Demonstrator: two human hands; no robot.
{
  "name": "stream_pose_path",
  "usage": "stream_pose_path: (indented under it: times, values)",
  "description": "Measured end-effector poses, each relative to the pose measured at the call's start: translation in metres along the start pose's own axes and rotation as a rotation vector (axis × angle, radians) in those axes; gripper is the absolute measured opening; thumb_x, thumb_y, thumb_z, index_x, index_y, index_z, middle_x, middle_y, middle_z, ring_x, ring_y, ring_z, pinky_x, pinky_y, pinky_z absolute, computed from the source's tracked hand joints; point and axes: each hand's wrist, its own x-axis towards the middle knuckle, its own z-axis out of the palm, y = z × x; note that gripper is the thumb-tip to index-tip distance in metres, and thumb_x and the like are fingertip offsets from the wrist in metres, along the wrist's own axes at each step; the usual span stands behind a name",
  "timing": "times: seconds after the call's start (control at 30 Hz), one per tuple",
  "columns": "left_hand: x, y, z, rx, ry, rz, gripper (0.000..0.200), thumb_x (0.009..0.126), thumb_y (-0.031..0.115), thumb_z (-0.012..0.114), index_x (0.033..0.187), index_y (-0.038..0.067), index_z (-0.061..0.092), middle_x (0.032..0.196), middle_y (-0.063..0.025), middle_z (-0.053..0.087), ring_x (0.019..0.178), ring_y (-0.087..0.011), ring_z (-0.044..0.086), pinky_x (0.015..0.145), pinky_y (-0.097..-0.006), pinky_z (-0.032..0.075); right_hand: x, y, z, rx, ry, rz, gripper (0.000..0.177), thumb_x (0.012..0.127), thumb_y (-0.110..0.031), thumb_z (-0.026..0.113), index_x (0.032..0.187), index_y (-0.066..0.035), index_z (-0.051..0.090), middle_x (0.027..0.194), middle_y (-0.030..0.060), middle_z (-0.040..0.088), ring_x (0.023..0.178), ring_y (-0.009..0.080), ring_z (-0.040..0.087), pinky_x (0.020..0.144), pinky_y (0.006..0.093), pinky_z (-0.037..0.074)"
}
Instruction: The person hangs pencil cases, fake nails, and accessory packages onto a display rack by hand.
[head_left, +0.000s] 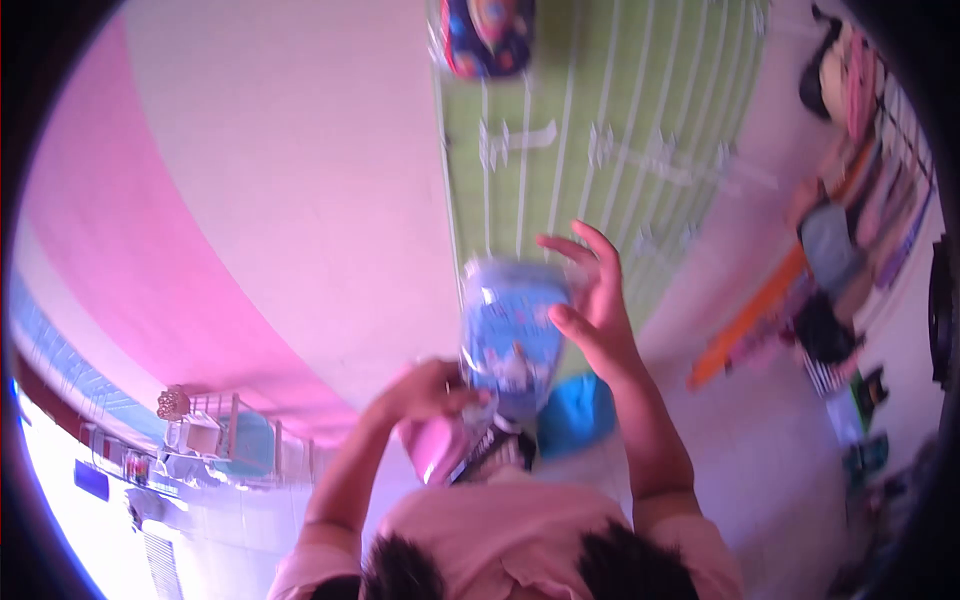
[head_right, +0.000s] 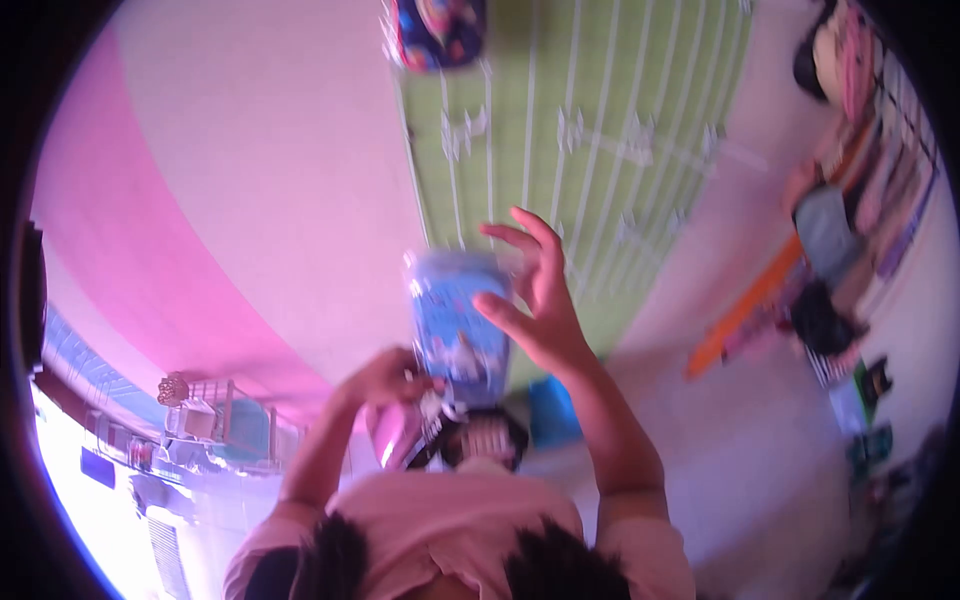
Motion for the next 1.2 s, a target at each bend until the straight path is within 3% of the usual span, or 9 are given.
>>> stream_pose_path:
  times: [0.13,0.17,0.27,0.37,0.47,0.6,0.8,1.07,1.2]
  values:
    - [0.000,0.031,-0.013,0.169,0.119,0.094,0.044,0.079,0.043,0.065,0.088,0.000,0.062,0.060,-0.0127,0.062,0.056,-0.0219,0.062,0.055,-0.0340,0.047,0.063,-0.043,-0.014,-0.337,-0.266,-0.172,0.028,0.081,-0.014,0.068,0.103,0.000,0.057,0.099,0.0096,0.061,0.088,0.0154,0.060,0.077,0.0280,0.048]
    - [-0.001,0.041,-0.017,0.170,0.188,0.105,0.043,0.079,0.042,0.065,0.087,0.000,0.062,0.060,-0.0123,0.062,0.055,-0.0215,0.062,0.055,-0.0337,0.046,0.077,-0.056,-0.003,-0.380,-0.184,-0.317,0.013,0.083,-0.011,0.065,0.082,0.002,0.062,0.079,0.0071,0.064,0.074,0.0130,0.063,0.070,0.0254,0.049]
    - [0.000,0.056,-0.022,0.121,0.382,0.159,0.041,0.079,0.041,0.066,0.086,0.000,0.063,0.059,-0.0117,0.062,0.054,-0.0207,0.061,0.054,-0.0329,0.046,0.117,-0.083,0.004,-0.399,-0.256,-0.318,0.015,0.082,-0.012,0.067,0.085,0.002,0.062,0.076,0.0070,0.064,0.075,0.0126,0.063,0.070,0.0252,0.049]
    - [-0.009,0.069,-0.036,0.039,0.477,0.056,0.038,0.079,0.036,0.067,0.089,-0.001,0.064,0.063,-0.0105,0.063,0.055,-0.0166,0.058,0.055,-0.0308,0.045,0.149,-0.107,0.016,-0.392,-0.390,-0.537,0.019,0.082,-0.016,0.066,0.091,0.000,0.060,0.082,0.0066,0.063,0.079,0.0128,0.063,0.069,0.0260,0.050]
    - [-0.024,0.105,-0.052,-0.233,0.598,0.195,0.035,0.080,0.031,0.066,0.091,-0.003,0.064,0.067,-0.0074,0.062,0.059,-0.0133,0.056,0.057,-0.0298,0.045,0.168,-0.125,0.029,-0.338,-0.422,-0.721,0.021,0.082,-0.017,0.067,0.095,-0.002,0.059,0.089,0.0060,0.063,0.080,0.0134,0.062,0.069,0.0269,0.051]
    - [-0.030,0.143,-0.099,-0.208,0.654,0.300,0.040,0.081,0.031,0.066,0.098,-0.005,0.060,0.074,-0.0052,0.061,0.064,-0.0091,0.052,0.059,-0.0261,0.044,0.213,-0.161,0.026,-0.276,-0.644,-0.649,0.028,0.078,-0.017,0.071,0.100,-0.005,0.058,0.097,0.0046,0.063,0.077,0.0131,0.063,0.068,0.0287,0.052]
    - [0.002,0.196,-0.179,0.087,0.752,0.415,0.047,0.085,0.039,0.059,0.101,-0.005,0.060,0.082,-0.0097,0.064,0.073,-0.0127,0.057,0.070,-0.0275,0.046,0.298,-0.214,0.026,-0.341,-0.159,-0.627,0.027,0.083,-0.037,0.064,0.081,-0.011,0.068,0.073,0.0002,0.066,0.069,0.0088,0.062,0.065,0.0232,0.049]
    - [0.041,0.232,-0.204,-0.029,0.592,0.476,0.059,0.086,0.047,0.054,0.105,-0.009,0.058,0.090,-0.0139,0.064,0.082,-0.0165,0.060,0.078,-0.0286,0.046,0.337,-0.228,0.020,-0.622,0.331,-0.766,0.031,0.076,-0.030,0.071,0.068,-0.001,0.065,0.061,0.0054,0.064,0.054,0.0088,0.060,0.052,0.0235,0.048]
    - [0.052,0.230,-0.207,-0.055,0.588,0.501,0.060,0.085,0.047,0.055,0.103,-0.009,0.058,0.087,-0.0150,0.064,0.076,-0.0169,0.061,0.073,-0.0279,0.048,0.347,-0.228,0.013,-0.516,0.339,-0.731,0.031,0.074,-0.029,0.071,0.062,-0.002,0.062,0.060,0.0059,0.064,0.053,0.0099,0.059,0.052,0.0247,0.047]
